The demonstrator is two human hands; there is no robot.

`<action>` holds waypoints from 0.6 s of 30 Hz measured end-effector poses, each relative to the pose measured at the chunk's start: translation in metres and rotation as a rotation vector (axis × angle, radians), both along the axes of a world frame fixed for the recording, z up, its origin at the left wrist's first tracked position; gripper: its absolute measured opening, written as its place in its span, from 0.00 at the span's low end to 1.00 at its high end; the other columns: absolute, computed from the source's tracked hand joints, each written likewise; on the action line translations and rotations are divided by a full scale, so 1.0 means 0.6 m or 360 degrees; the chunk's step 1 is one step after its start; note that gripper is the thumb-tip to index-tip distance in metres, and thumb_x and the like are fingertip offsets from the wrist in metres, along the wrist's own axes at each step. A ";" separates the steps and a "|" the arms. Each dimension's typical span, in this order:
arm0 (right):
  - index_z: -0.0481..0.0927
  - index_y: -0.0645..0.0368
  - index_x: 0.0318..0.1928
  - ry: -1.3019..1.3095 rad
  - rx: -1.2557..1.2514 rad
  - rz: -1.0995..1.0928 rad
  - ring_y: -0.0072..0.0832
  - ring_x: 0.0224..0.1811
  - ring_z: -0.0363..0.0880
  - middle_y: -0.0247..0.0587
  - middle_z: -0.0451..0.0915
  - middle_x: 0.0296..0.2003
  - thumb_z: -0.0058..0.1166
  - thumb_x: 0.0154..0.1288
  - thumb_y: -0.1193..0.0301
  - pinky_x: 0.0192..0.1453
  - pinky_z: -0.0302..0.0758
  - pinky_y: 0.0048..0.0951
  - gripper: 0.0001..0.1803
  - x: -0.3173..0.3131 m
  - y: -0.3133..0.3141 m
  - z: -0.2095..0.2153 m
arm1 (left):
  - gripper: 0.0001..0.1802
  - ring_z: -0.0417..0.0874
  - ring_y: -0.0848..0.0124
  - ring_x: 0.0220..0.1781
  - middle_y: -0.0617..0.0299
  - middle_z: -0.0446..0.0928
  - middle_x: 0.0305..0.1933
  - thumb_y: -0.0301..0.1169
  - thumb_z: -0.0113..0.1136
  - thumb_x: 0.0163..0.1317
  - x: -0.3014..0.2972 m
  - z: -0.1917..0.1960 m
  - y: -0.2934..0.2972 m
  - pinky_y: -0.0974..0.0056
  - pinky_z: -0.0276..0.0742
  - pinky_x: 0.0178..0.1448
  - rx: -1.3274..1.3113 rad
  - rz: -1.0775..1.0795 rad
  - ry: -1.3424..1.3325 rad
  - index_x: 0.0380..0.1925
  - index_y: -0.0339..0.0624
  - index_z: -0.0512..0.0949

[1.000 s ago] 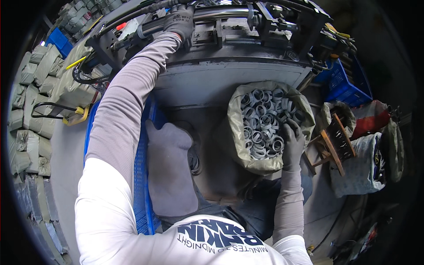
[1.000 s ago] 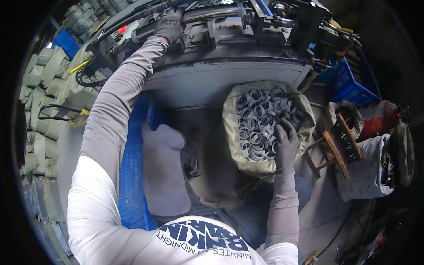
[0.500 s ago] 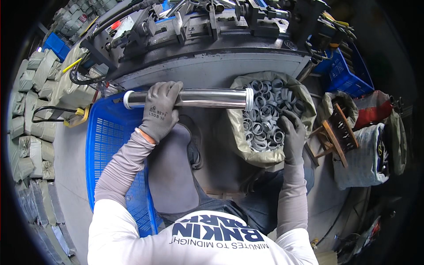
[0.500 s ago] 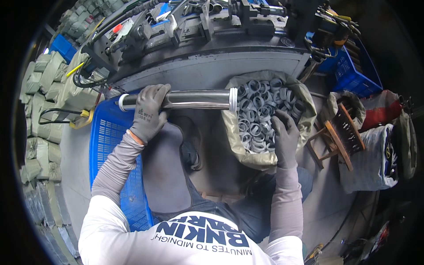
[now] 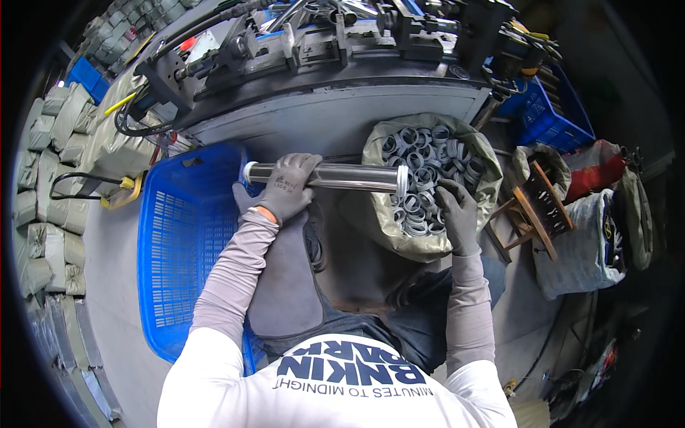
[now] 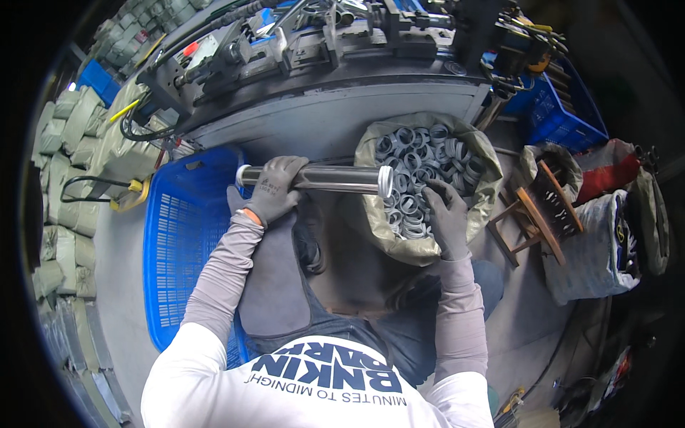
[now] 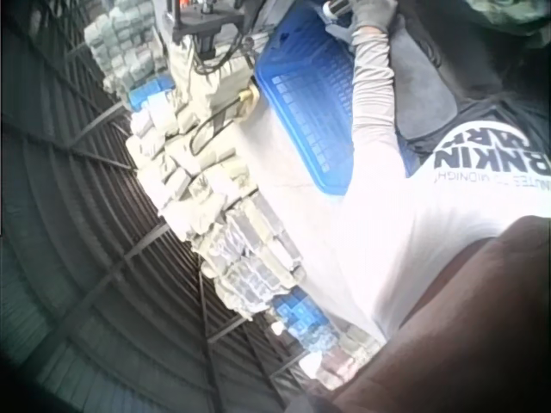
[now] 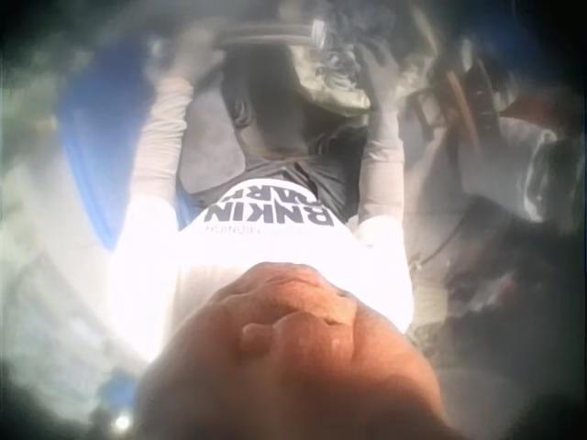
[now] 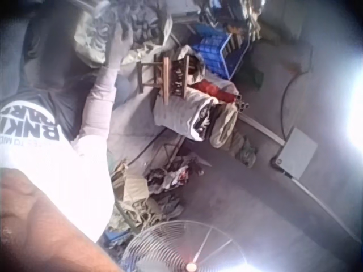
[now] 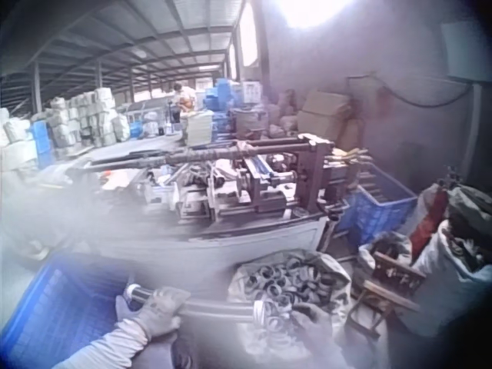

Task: The person takes metal pipes from a basket, fits rings onto both ends of each pipe, inserts them into a machine, and places them back into the basket. The person then adjusts the bag of rings, stands up, and removes their gloves.

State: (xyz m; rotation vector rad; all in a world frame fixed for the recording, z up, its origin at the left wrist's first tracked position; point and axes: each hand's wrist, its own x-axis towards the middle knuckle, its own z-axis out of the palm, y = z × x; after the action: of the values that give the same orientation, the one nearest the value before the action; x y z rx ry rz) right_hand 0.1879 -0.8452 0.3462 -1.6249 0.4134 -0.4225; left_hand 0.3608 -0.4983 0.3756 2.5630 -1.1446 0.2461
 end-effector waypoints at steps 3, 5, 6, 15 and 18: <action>0.84 0.67 0.58 0.0017 -0.0005 0.0004 0.20 0.46 0.82 0.37 0.86 0.46 0.58 0.76 0.70 0.53 0.77 0.21 0.16 0.000 0.003 0.006 | 0.37 0.76 0.49 0.68 0.51 0.78 0.62 0.26 0.68 0.48 -0.002 0.004 -0.004 0.46 0.69 0.75 0.0008 0.0028 0.0062 0.63 0.43 0.75; 0.84 0.66 0.58 0.0004 -0.0008 0.0016 0.18 0.45 0.81 0.36 0.87 0.46 0.58 0.76 0.70 0.50 0.77 0.20 0.16 0.002 0.006 0.010 | 0.37 0.76 0.49 0.68 0.51 0.78 0.62 0.26 0.68 0.48 0.000 0.005 -0.006 0.46 0.69 0.74 0.0006 0.0032 0.0037 0.63 0.43 0.75; 0.84 0.68 0.57 0.0060 0.0005 0.0002 0.21 0.47 0.82 0.39 0.87 0.46 0.58 0.75 0.71 0.53 0.77 0.22 0.16 0.001 0.007 0.016 | 0.37 0.77 0.49 0.67 0.52 0.78 0.61 0.26 0.69 0.48 0.000 0.002 -0.004 0.46 0.71 0.73 -0.0013 0.0037 0.0002 0.63 0.43 0.75; 0.83 0.70 0.57 0.0016 0.0037 0.0016 0.24 0.50 0.83 0.41 0.87 0.48 0.58 0.74 0.74 0.58 0.77 0.25 0.16 -0.003 -0.001 0.011 | 0.36 0.78 0.50 0.65 0.52 0.79 0.60 0.26 0.69 0.47 -0.002 0.009 -0.009 0.47 0.72 0.72 0.0014 0.0045 -0.0006 0.62 0.43 0.75; 0.83 0.70 0.57 0.0044 0.0002 -0.0002 0.24 0.50 0.83 0.42 0.87 0.48 0.58 0.74 0.74 0.59 0.77 0.26 0.16 -0.004 0.001 0.014 | 0.36 0.78 0.50 0.65 0.52 0.79 0.60 0.26 0.69 0.47 -0.003 0.007 -0.008 0.47 0.72 0.72 0.0004 0.0050 0.0001 0.62 0.43 0.75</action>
State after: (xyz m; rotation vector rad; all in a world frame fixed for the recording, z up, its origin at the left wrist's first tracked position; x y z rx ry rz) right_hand 0.1852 -0.8448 0.3543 -1.6310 0.4355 -0.4012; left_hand 0.3591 -0.5028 0.3800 2.5849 -1.1055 0.2514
